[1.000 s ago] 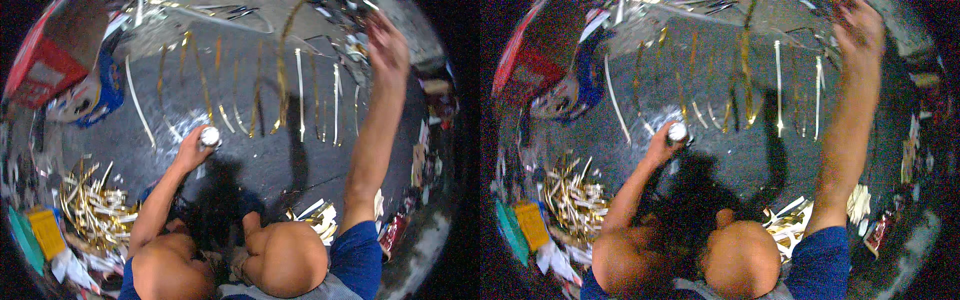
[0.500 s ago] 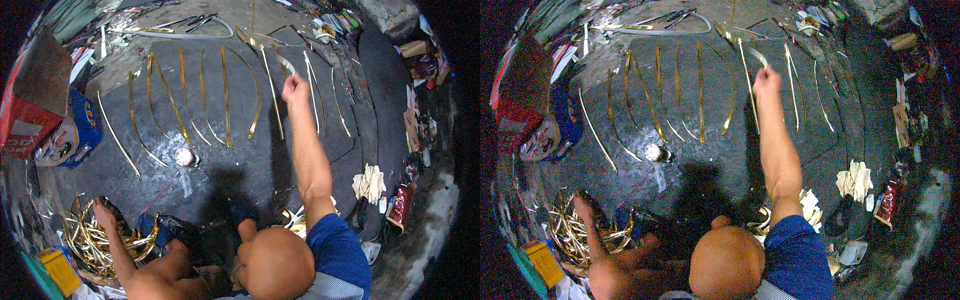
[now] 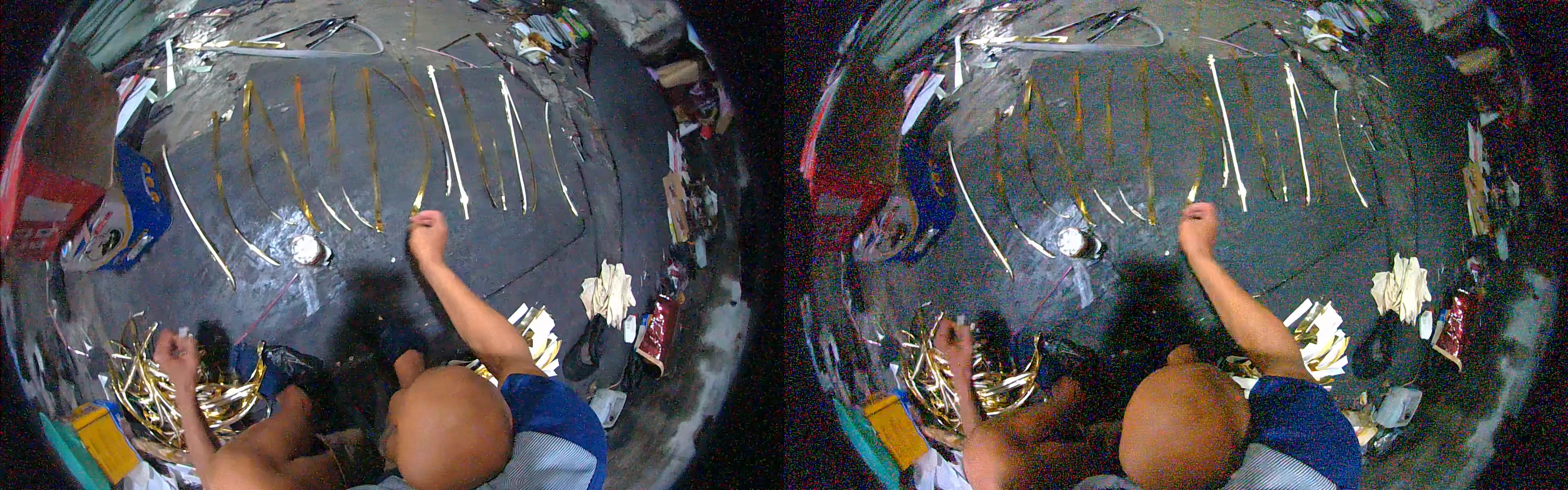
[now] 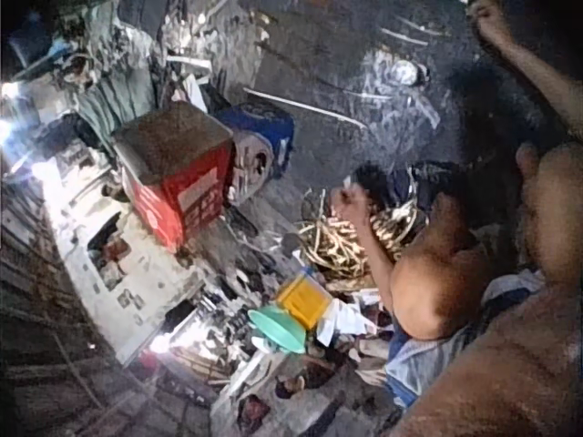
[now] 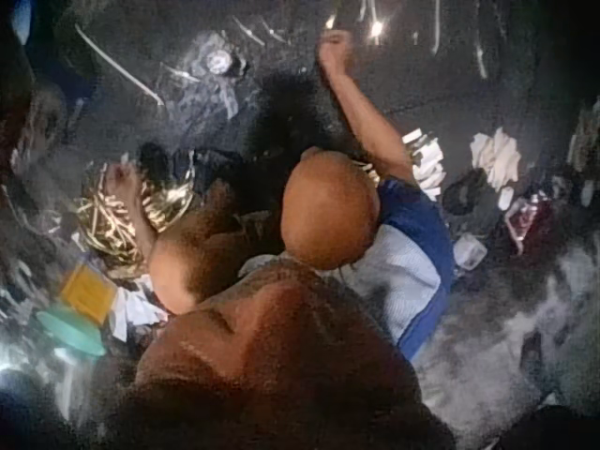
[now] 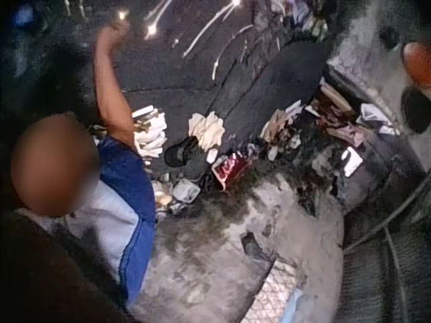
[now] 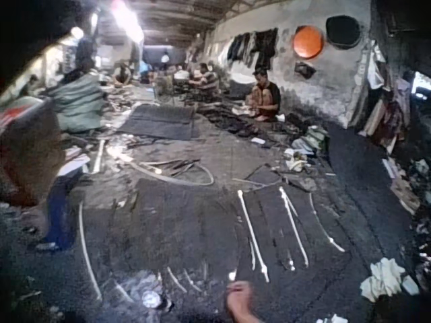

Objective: The person sits on the floor and repeatedly picks up thin gold ribbons, wraps them around a small cylindrical object, and places the wrapped ribbons on the floor. The person handles the ribbons one at a time and continues the process throughout the clip.

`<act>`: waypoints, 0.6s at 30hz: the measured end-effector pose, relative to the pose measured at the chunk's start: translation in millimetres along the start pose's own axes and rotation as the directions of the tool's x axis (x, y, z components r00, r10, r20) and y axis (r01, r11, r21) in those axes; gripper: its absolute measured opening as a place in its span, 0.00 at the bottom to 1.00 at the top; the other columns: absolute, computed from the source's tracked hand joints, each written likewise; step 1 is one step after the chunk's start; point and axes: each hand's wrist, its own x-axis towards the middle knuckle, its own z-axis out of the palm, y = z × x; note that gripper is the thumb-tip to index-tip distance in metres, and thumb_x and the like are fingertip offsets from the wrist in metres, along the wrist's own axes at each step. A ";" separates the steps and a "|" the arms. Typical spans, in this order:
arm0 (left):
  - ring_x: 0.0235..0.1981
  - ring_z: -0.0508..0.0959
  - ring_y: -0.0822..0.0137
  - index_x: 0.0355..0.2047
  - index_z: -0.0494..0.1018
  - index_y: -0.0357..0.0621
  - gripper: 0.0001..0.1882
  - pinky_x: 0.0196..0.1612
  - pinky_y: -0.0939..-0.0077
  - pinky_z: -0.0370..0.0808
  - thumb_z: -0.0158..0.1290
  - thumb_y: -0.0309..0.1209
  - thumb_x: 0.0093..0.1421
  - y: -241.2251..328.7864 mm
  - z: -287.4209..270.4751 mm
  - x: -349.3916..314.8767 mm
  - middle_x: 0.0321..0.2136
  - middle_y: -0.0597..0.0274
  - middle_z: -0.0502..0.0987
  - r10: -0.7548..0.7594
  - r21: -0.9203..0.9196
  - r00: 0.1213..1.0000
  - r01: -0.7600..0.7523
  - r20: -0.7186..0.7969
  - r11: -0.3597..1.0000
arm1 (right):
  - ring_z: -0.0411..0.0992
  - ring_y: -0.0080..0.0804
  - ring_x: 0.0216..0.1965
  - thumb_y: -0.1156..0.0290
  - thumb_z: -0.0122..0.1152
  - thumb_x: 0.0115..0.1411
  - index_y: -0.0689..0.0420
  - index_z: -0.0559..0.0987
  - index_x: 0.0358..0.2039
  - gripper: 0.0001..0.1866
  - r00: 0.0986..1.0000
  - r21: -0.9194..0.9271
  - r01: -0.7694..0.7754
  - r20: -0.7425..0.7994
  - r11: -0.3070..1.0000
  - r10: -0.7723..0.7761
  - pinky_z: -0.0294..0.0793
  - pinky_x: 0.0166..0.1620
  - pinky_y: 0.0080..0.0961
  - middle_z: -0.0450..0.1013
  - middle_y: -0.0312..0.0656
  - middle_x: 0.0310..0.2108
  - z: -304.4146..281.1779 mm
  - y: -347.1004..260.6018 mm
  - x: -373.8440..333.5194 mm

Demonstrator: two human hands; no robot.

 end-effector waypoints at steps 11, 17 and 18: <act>0.29 0.80 0.72 0.56 0.72 0.40 0.25 0.31 0.82 0.76 0.50 0.12 0.58 120.0 129.2 16.4 0.34 0.63 0.75 -0.165 -0.588 0.792 0.558 0.587 0.586 | 0.73 0.36 0.36 0.67 0.76 0.43 0.59 0.77 0.44 0.27 0.725 0.273 0.431 0.462 0.860 -0.510 0.74 0.38 0.31 0.71 0.41 0.35 66.4 -138.0 -81.9; 0.32 0.82 0.70 0.52 0.74 0.32 0.20 0.35 0.79 0.78 0.56 0.19 0.57 102.9 156.2 15.6 0.33 0.60 0.80 -0.245 -0.539 0.630 0.766 0.737 0.350 | 0.76 0.25 0.31 0.70 0.76 0.48 0.61 0.73 0.48 0.27 0.848 0.369 -0.055 0.508 0.928 -0.152 0.77 0.34 0.23 0.78 0.42 0.38 56.3 -147.1 -59.8; 0.33 0.82 0.69 0.51 0.74 0.31 0.19 0.37 0.78 0.79 0.55 0.19 0.58 100.0 159.1 11.1 0.34 0.59 0.81 -0.252 -0.544 0.598 0.799 0.761 0.255 | 0.77 0.25 0.32 0.72 0.75 0.49 0.61 0.73 0.48 0.27 0.839 0.479 -0.129 0.519 0.868 -0.162 0.77 0.35 0.23 0.78 0.41 0.39 54.3 -157.1 -64.3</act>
